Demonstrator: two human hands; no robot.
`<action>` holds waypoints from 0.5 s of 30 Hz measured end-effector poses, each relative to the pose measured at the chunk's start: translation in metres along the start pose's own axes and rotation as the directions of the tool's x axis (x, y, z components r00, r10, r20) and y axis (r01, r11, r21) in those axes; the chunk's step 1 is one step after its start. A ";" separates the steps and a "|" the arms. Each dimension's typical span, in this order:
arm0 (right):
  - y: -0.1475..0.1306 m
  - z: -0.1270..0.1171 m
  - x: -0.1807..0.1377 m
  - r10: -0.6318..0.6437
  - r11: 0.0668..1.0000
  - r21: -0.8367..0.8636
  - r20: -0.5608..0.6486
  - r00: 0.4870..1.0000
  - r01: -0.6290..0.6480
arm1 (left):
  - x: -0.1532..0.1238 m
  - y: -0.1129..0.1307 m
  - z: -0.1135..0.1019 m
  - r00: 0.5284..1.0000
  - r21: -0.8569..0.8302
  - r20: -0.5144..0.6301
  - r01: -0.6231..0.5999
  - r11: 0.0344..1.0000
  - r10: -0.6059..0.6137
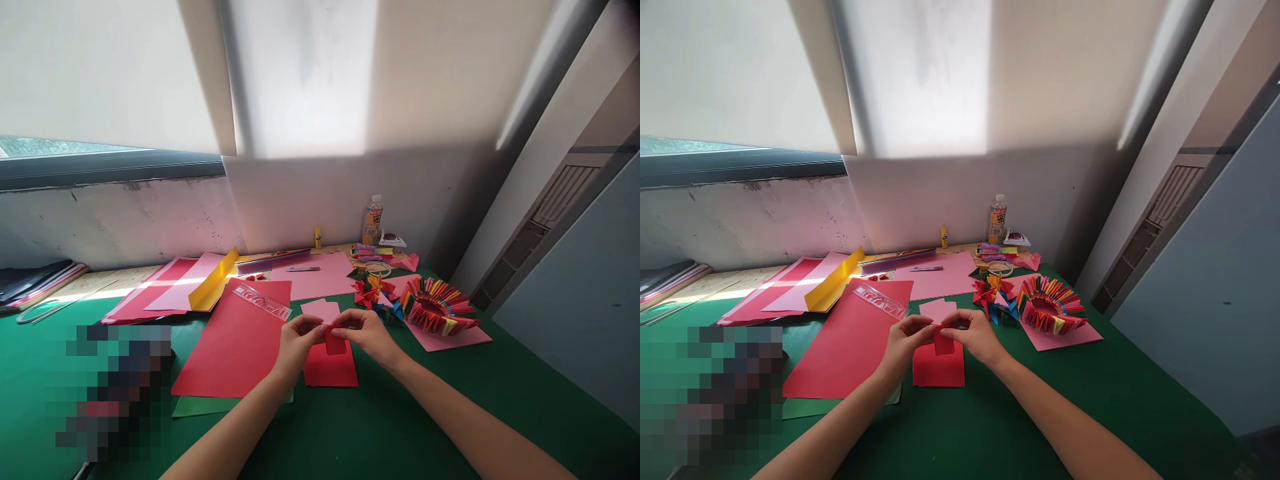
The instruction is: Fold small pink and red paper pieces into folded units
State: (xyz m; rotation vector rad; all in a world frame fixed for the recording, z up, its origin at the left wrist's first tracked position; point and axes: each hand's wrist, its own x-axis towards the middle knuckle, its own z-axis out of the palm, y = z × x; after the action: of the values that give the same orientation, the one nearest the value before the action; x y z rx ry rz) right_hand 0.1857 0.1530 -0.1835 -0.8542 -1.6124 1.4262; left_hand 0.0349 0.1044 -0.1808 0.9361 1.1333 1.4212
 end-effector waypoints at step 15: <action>0.005 0.001 0.001 0.063 0.997 0.046 0.035 0.997 -0.065 | 0.001 -0.005 -0.001 0.992 0.121 0.011 -0.125 0.985 0.125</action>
State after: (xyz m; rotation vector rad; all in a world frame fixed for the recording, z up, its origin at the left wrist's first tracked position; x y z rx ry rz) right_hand 0.1843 0.1543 -0.1887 -0.8657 -1.5826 1.5249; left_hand 0.0345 0.1054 -0.1860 1.1118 1.1859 1.4627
